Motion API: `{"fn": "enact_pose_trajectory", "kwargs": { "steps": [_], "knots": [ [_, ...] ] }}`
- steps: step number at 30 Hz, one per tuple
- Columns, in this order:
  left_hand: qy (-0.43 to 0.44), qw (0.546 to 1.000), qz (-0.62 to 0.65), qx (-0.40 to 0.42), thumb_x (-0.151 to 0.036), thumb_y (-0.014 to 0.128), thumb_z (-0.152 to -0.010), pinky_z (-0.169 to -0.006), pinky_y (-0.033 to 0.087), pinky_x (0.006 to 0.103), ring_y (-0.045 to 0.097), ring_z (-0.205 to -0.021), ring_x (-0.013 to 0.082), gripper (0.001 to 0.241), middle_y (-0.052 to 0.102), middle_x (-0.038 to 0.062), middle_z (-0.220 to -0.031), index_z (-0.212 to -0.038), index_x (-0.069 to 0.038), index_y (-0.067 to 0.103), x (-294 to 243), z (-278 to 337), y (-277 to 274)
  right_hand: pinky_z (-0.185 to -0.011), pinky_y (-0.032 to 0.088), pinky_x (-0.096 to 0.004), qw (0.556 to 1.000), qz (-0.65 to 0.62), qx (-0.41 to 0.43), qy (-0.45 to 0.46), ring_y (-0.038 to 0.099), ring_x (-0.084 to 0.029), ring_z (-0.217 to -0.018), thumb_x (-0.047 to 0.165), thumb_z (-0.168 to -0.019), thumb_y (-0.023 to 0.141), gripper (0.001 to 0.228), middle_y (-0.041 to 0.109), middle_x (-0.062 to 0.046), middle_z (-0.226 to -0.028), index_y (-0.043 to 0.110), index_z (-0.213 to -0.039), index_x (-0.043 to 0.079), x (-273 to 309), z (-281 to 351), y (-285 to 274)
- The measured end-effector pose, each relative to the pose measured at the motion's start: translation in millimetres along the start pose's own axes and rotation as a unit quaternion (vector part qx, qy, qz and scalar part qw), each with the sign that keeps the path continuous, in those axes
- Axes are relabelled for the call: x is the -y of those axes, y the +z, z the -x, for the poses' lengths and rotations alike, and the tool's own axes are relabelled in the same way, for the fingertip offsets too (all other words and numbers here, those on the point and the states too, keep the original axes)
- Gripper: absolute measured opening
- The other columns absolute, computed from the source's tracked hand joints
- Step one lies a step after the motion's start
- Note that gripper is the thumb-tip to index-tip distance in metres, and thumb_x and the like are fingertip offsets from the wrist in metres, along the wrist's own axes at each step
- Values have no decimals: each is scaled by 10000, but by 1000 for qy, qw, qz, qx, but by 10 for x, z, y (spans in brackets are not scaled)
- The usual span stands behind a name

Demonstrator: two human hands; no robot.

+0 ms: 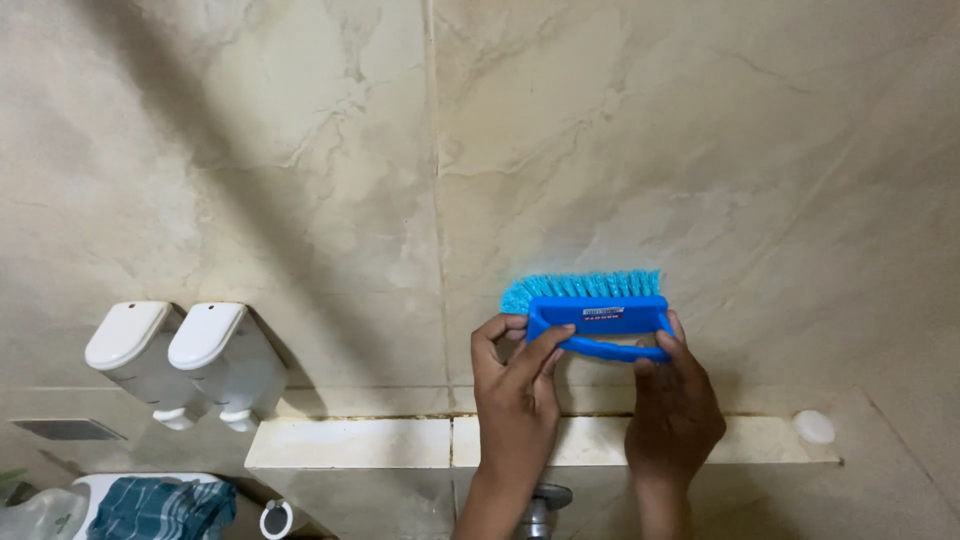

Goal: The person uses a blue scrubbing brush to clean the grout lines and surface of beige wall tiles in a bathroom. They scrub back and forth along a horizontal tile ledge and the wall area above it.

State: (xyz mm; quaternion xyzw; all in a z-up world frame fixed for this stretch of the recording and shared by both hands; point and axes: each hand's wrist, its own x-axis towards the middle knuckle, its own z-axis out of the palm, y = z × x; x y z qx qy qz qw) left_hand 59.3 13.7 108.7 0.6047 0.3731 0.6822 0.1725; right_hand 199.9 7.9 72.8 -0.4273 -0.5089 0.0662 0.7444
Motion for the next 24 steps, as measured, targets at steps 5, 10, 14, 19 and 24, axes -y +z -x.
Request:
{"fn": "enact_pose_trajectory", "kwargs": {
  "steps": [5, 10, 14, 19, 24],
  "knots": [
    [-2, 1000, 0, 8, 124, 692, -880, -837, 589, 302, 672, -1042, 250, 379, 488, 147, -1263, -1134, -146, 770, 116, 121, 37, -1053, 533, -307, 997, 64, -13, 46, 663, -174, -1231, -91, -949, 610, 345, 634, -149, -1465, 628, -1289, -38, -57, 118, -63],
    [-51, 998, 15, 30, 154, 663, -866, -770, 602, 283, 675, -951, 232, 416, 488, 148, -1248, -1124, -150, 780, 98, 130, 59, -1026, 536, -301, 986, 165, 6, -10, 685, -166, -1168, -89, -966, 625, 327, 660, -143, -1436, 634, -1288, -39, 17, 46, -117],
    [-22, 998, 28, 42, 173, 645, -875, -811, 617, 280, 675, -1021, 237, 428, 465, 154, -1255, -1145, -135, 769, 8, 56, 79, -1004, 535, -307, 993, 111, -15, 46, 664, -189, -1199, -82, -969, 611, 356, 645, -168, -1443, 616, -1324, -59, -25, 7, -146],
    [26, 999, -5, 38, 206, 609, -822, -876, 615, 315, 647, -1070, 284, 476, 475, 161, -1248, -1136, -112, 771, 175, 223, 151, -937, 560, -295, 994, 82, -26, 60, 698, -186, -1138, -50, -983, 578, 322, 641, -170, -1445, 596, -1304, -66, -274, 190, -243],
    [-17, 998, 17, 63, 219, 582, -837, -819, 641, 298, 686, -1012, 236, 479, 478, 152, -1237, -1125, -116, 768, 113, 199, 189, -944, 544, -316, 971, 213, -8, 105, 703, -202, -1082, -52, -962, 647, 385, 718, -164, -1268, 638, -1347, -35, -88, 27, -305]
  ]
}}
